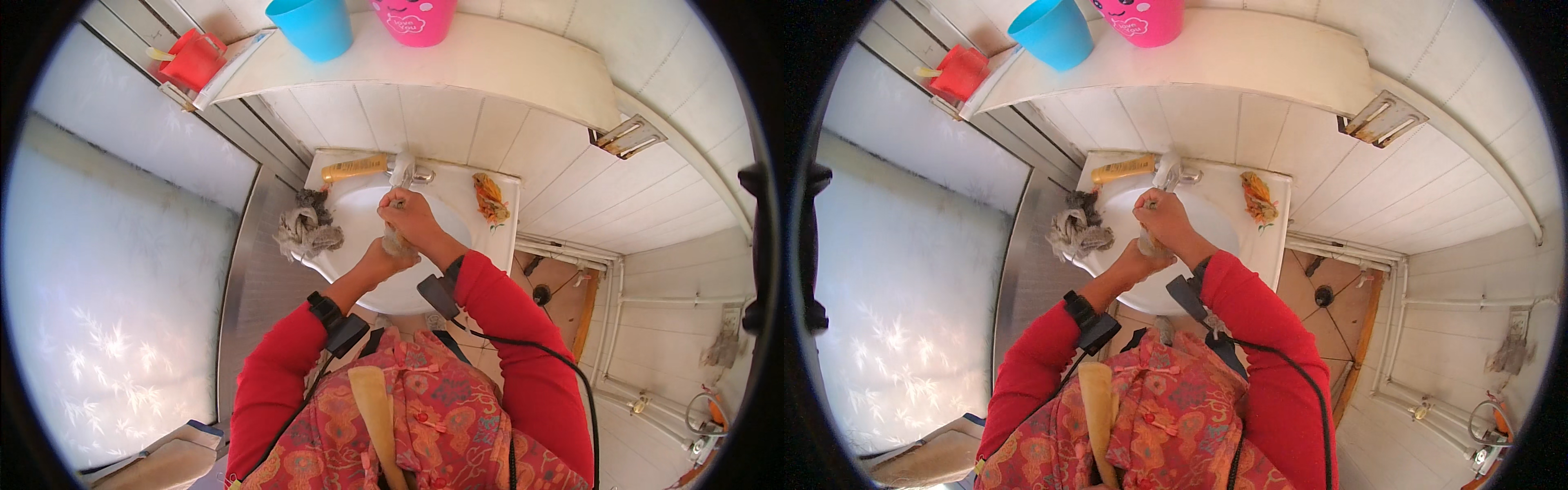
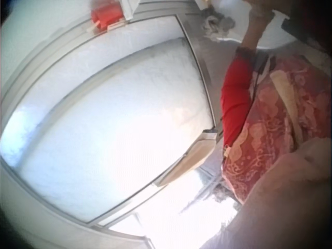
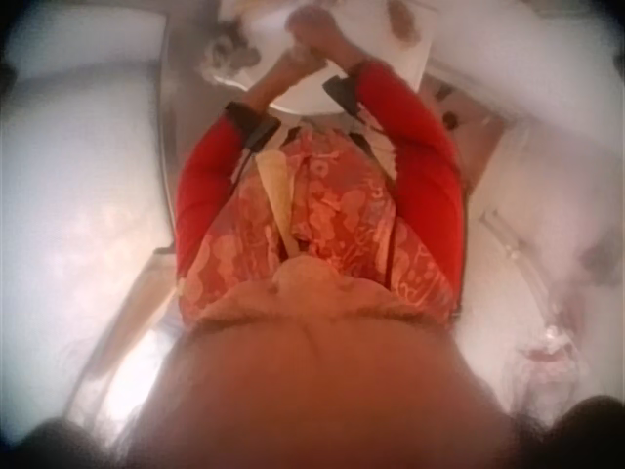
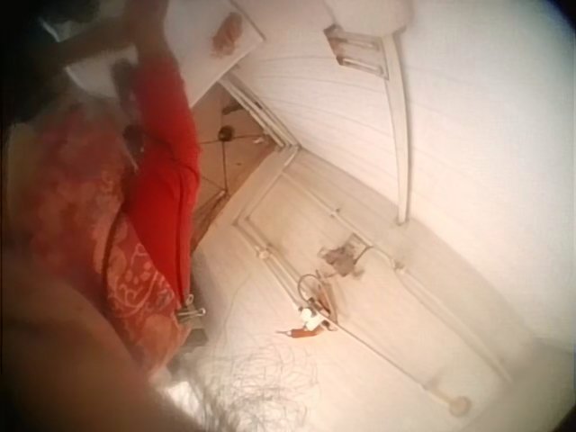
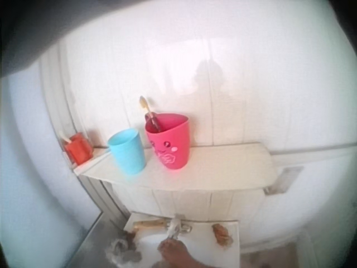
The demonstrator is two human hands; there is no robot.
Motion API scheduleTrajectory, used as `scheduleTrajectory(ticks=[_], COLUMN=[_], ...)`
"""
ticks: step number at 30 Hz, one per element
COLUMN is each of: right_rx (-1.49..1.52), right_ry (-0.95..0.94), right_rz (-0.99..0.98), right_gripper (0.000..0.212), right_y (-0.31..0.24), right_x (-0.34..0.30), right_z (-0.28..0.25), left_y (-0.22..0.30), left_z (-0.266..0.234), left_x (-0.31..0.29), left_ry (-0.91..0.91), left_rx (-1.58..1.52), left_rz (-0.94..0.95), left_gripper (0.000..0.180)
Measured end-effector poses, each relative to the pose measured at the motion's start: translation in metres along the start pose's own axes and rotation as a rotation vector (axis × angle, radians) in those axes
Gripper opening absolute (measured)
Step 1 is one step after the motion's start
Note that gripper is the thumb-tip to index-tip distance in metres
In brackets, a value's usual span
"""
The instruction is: The person cleans the floor with a cloth, then moves to a sink to rinse and wring the cloth under running water. They return to the floor to continue wiping and later wipe a nearby window frame.
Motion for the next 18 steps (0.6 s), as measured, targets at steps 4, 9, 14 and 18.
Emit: scheduleTrajectory(ticks=[4, 9, 14, 18], right_rx=[-0.313, -0.519, -0.628, -0.682], right_ry=[0.186, 0.338, 0.350, 0.374], right_rz=[-0.002, 0.042, 0.109, 0.151], right_gripper=[0.019, 0.019, 0.021, 0.023], right_y=[0.018, 0.026, 0.028, 0.035], right_x=[0.010, 0.009, 0.007, 0.002], right_z=[-0.006, -0.008, -0.004, -0.005], left_y=[-0.020, -0.046, -0.057, -0.067], left_z=[-0.006, -0.011, -0.005, 0.003], left_x=[0.022, 0.049, 0.070, 0.078], left_ry=[0.168, 0.263, 0.303, 0.216], left_rx=[0.033, 0.352, 0.908, 1.026], left_rz=[0.129, 0.225, 0.237, 0.156], left_gripper=[0.039, 0.039, 0.031, 0.026])
Point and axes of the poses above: each hand's wrist, its own x-axis towards the middle knuckle, its own z-axis out of the palm, y = z × x, the point moved 8 cm from there along x, towards the middle knuckle, and after that the axes turned 1 degree about x, right-handed, at the moved point
